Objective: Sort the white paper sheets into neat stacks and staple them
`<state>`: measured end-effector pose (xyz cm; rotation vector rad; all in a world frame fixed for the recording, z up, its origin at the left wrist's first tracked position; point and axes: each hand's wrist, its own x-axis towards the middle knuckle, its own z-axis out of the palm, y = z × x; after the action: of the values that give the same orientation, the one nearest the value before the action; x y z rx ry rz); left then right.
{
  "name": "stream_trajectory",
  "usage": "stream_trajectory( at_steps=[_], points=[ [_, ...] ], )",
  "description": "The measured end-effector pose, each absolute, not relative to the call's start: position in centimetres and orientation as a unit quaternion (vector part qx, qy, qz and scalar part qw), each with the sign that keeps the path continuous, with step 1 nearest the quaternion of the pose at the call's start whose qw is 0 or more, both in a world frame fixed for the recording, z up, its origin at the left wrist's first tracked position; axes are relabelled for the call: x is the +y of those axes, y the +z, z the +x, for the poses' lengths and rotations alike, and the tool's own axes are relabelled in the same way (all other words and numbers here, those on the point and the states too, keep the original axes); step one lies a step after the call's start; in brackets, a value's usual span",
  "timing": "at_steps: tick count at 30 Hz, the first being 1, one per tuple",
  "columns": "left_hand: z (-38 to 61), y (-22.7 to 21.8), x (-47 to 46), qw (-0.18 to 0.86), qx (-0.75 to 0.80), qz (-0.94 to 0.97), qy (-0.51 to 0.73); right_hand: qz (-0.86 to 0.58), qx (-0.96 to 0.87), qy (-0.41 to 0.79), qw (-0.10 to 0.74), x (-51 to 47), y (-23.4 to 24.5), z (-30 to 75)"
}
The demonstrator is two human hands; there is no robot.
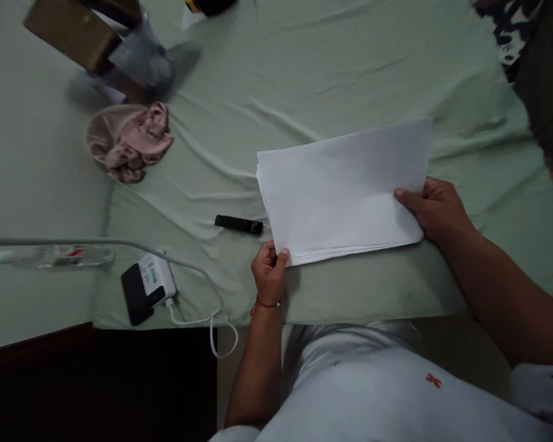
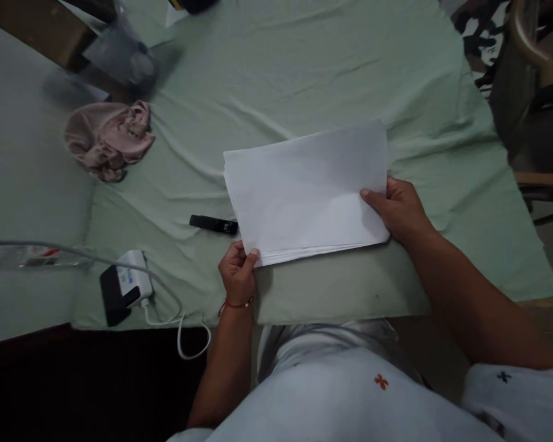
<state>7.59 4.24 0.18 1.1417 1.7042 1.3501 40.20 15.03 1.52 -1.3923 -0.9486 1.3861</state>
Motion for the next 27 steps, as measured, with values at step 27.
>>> stream_trajectory(
  at_steps=[27],
  points=[
    [7.87,0.29,4.34,0.363,0.627,0.394,0.566,-0.565,-0.308,0.569,0.512,15.32,2.12,39.64]
  ],
)
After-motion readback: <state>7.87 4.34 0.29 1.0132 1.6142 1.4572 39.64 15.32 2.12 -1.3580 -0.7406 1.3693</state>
